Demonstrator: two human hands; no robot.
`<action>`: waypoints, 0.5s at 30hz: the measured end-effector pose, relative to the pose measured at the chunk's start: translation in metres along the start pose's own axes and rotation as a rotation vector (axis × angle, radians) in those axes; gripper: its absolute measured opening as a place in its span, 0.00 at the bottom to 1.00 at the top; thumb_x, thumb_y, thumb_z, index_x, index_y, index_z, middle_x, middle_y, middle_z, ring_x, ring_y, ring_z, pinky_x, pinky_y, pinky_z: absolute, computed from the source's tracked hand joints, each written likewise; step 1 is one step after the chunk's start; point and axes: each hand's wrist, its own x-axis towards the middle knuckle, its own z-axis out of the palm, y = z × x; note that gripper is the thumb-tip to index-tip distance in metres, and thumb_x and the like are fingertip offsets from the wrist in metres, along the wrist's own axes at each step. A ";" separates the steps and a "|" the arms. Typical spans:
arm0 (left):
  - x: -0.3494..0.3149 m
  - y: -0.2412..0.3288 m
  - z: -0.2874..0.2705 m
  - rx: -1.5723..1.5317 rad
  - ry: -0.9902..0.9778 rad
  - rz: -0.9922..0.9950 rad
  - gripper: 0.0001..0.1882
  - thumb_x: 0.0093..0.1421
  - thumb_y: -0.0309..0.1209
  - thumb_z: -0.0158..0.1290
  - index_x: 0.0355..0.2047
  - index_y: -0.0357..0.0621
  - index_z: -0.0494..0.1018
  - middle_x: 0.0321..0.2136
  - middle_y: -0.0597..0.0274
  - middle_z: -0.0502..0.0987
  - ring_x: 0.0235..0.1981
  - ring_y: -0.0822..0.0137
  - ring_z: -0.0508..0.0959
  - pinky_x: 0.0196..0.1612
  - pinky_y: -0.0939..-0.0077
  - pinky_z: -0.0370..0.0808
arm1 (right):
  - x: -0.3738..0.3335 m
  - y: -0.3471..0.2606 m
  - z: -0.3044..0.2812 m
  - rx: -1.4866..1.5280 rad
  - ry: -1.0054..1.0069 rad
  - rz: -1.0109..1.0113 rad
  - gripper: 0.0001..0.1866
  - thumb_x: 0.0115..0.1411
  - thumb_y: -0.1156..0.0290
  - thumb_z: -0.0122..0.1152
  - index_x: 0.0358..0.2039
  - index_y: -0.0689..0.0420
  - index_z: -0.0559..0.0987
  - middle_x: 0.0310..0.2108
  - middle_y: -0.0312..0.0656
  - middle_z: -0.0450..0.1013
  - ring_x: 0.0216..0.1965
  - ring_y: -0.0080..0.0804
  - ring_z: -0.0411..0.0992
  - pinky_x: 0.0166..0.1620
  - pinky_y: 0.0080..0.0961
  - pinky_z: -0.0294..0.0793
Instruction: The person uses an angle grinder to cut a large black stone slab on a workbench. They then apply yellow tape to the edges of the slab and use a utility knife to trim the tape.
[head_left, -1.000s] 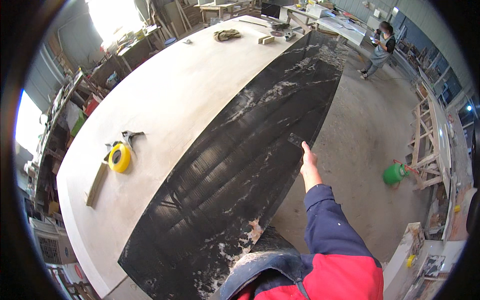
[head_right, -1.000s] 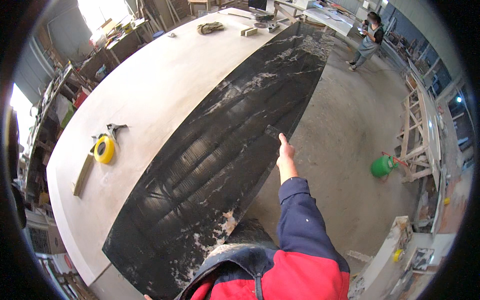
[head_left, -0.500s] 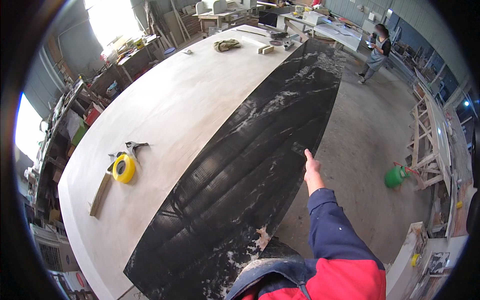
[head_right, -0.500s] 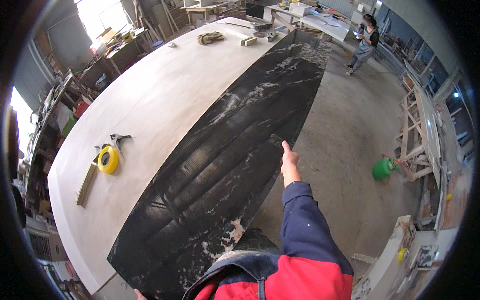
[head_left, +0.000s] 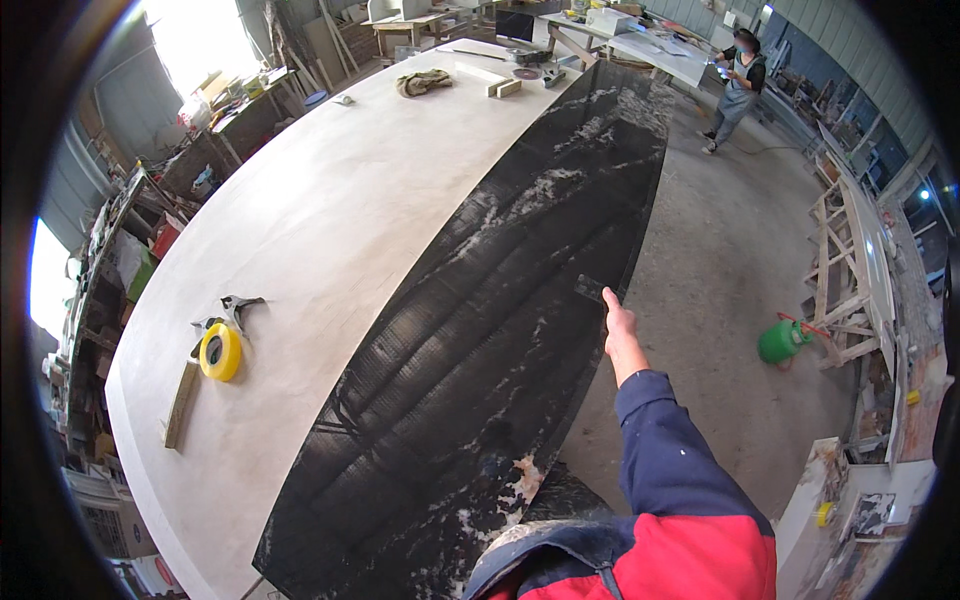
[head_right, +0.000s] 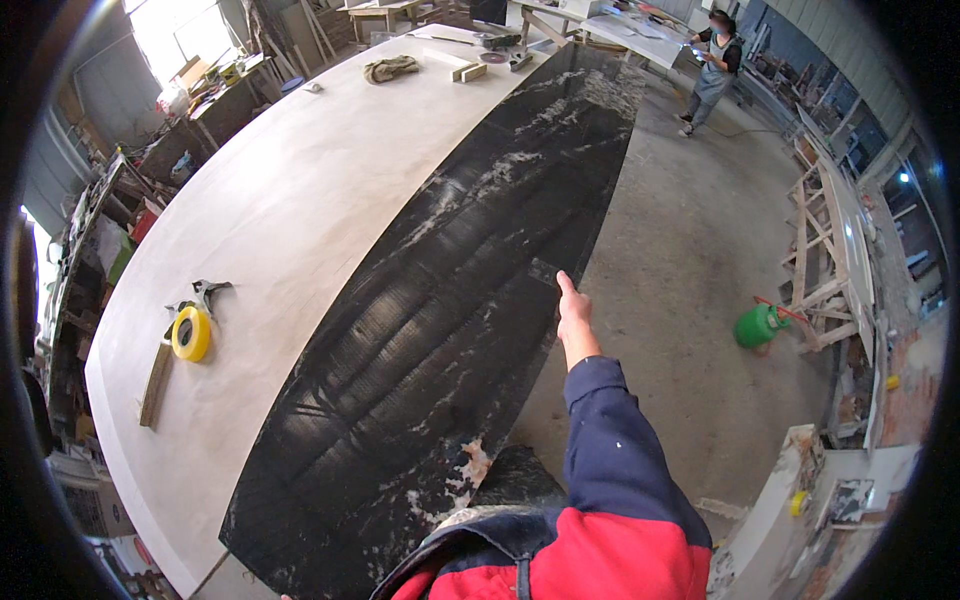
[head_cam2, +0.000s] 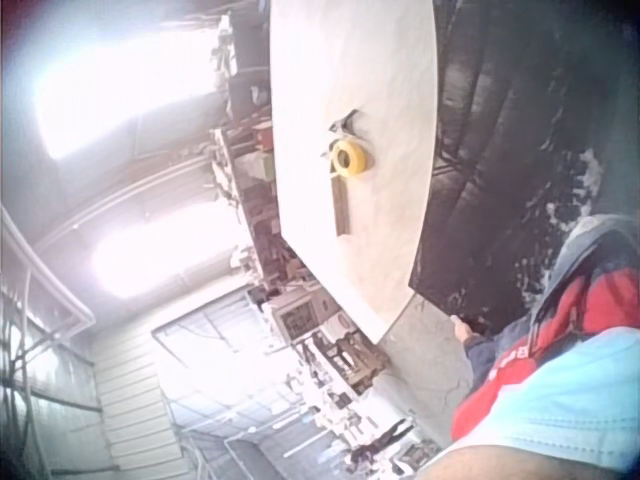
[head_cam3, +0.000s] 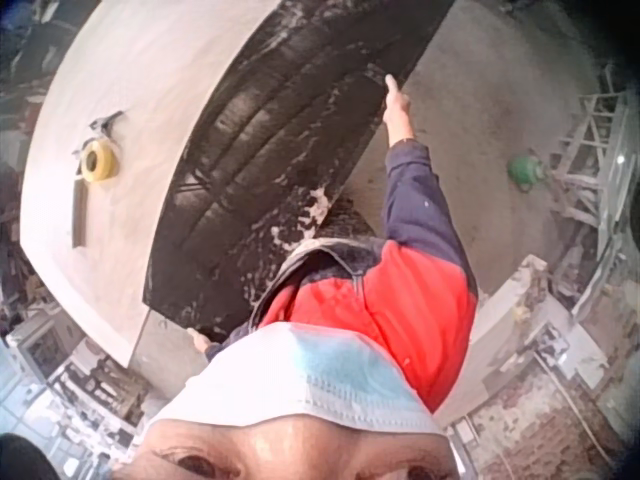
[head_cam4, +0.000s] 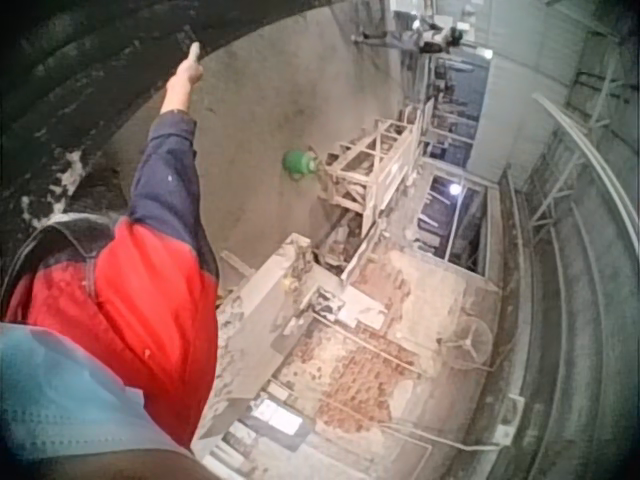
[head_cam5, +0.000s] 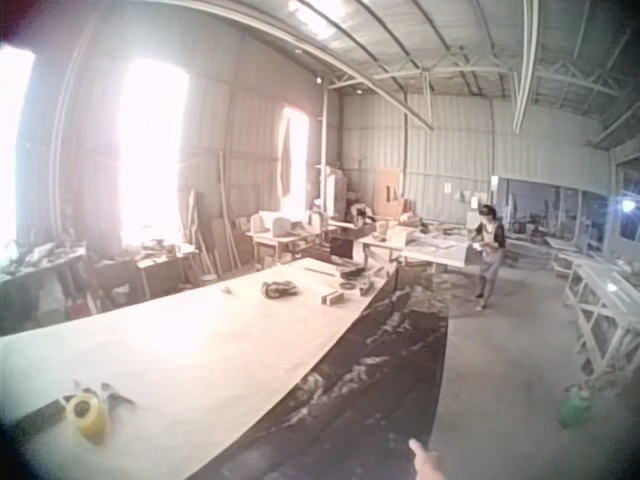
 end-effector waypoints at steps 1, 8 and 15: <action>-0.003 0.000 0.005 0.003 -0.012 0.002 0.32 0.69 0.53 0.50 0.54 0.32 0.74 0.47 0.51 0.80 0.45 0.55 0.79 0.50 0.53 0.77 | 0.010 -0.001 -0.003 0.014 -0.017 -0.001 0.45 0.54 0.46 0.74 0.54 0.79 0.73 0.56 0.57 0.73 0.56 0.43 0.72 0.59 0.37 0.71; -0.023 0.004 0.014 -0.018 -0.031 0.029 0.32 0.69 0.52 0.49 0.55 0.31 0.74 0.48 0.51 0.80 0.47 0.55 0.79 0.51 0.56 0.76 | -0.005 -0.036 0.001 -0.008 0.018 0.000 0.44 0.54 0.49 0.75 0.54 0.79 0.73 0.54 0.56 0.75 0.54 0.42 0.74 0.56 0.36 0.73; -0.038 0.005 0.017 -0.045 -0.046 0.040 0.31 0.70 0.51 0.48 0.56 0.31 0.73 0.50 0.51 0.80 0.48 0.56 0.80 0.53 0.58 0.76 | 0.035 -0.037 -0.014 0.064 -0.056 -0.036 0.43 0.54 0.48 0.75 0.52 0.79 0.74 0.50 0.54 0.77 0.50 0.40 0.76 0.54 0.36 0.74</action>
